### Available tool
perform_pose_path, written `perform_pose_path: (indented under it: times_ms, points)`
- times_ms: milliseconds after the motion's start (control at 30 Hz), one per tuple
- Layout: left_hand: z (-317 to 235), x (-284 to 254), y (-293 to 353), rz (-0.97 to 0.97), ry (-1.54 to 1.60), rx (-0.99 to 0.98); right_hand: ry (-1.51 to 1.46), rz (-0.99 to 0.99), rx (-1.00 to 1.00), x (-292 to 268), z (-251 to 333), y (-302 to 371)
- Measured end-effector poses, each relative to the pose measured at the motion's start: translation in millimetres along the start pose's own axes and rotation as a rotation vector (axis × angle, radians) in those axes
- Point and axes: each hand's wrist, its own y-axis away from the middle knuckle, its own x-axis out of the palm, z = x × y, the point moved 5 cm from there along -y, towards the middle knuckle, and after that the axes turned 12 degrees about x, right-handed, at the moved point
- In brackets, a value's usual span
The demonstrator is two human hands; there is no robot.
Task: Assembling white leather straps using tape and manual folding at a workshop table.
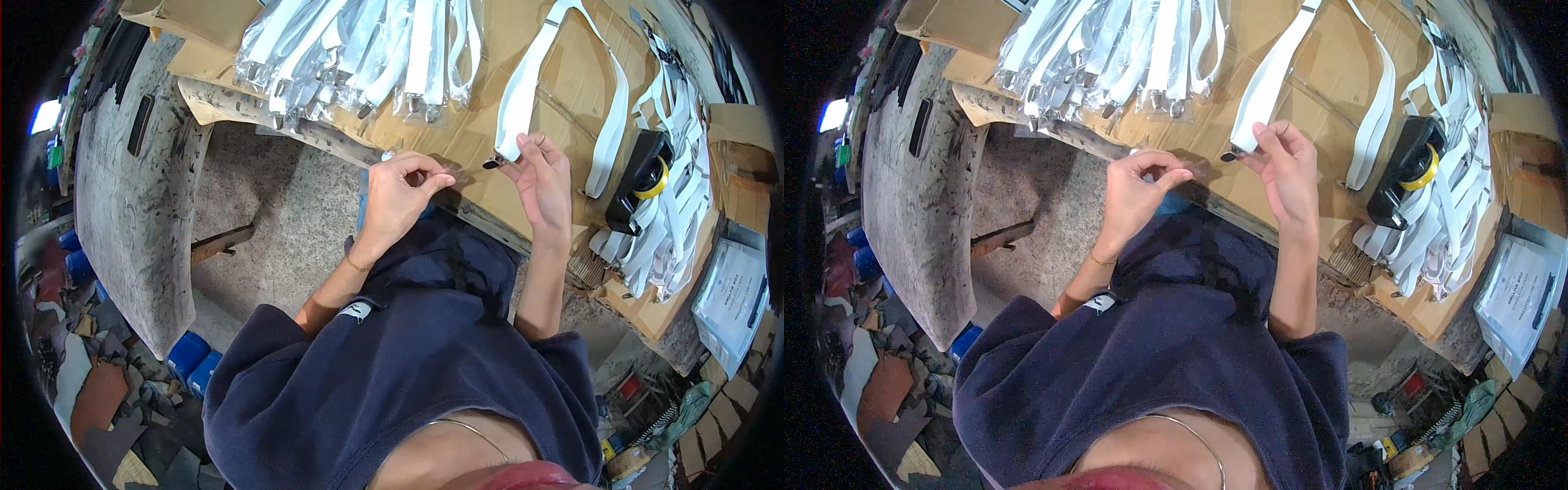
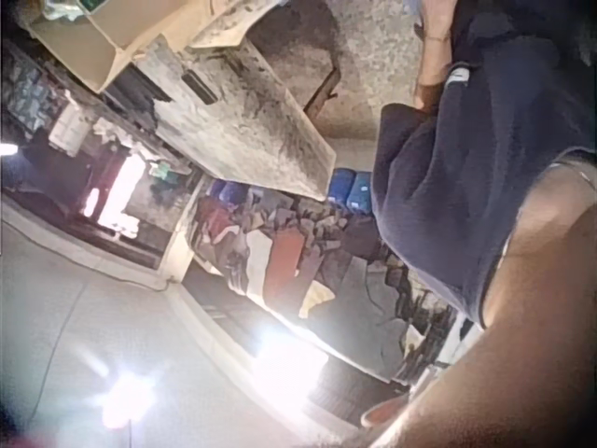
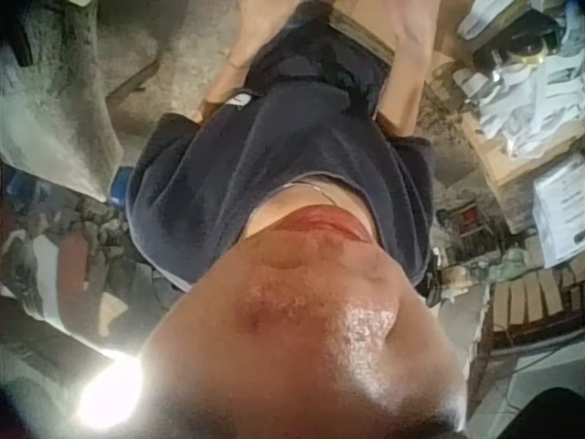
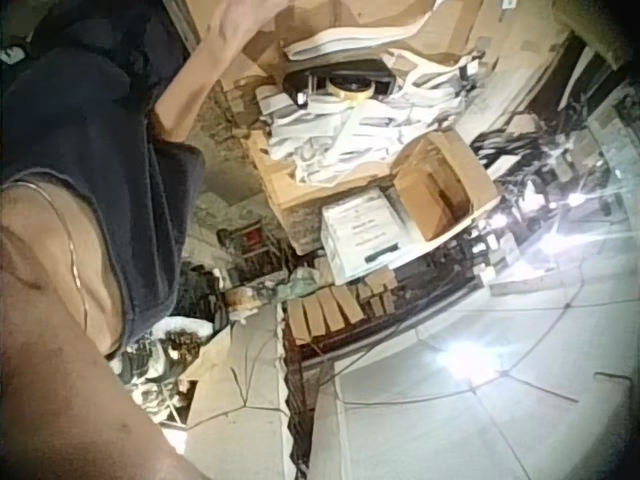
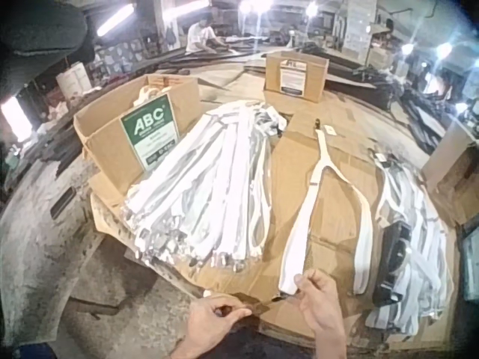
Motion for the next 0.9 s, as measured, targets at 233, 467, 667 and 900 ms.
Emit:
perform_pose_path:
  times_ms: [233, 467, 667, 900]
  points:
    - [-13.2, 24.9, -5.6, 0.083, -0.029, -0.017, -0.024, 0.002, -0.01, -4.9, -4.3, 7.6]
    - [-14.7, 34.8, -8.1, 0.187, -0.032, -0.038, 0.0, -0.074, -0.116, -9.1, -2.0, 10.4]
    - [-1.1, 44.7, -12.2, 0.209, 0.162, -0.151, 0.021, -0.036, -0.206, -6.7, -13.3, 4.6]
    - [3.0, 49.4, -13.2, 0.17, 0.455, -0.218, -0.049, -0.043, -0.184, -3.2, -19.9, 0.3]
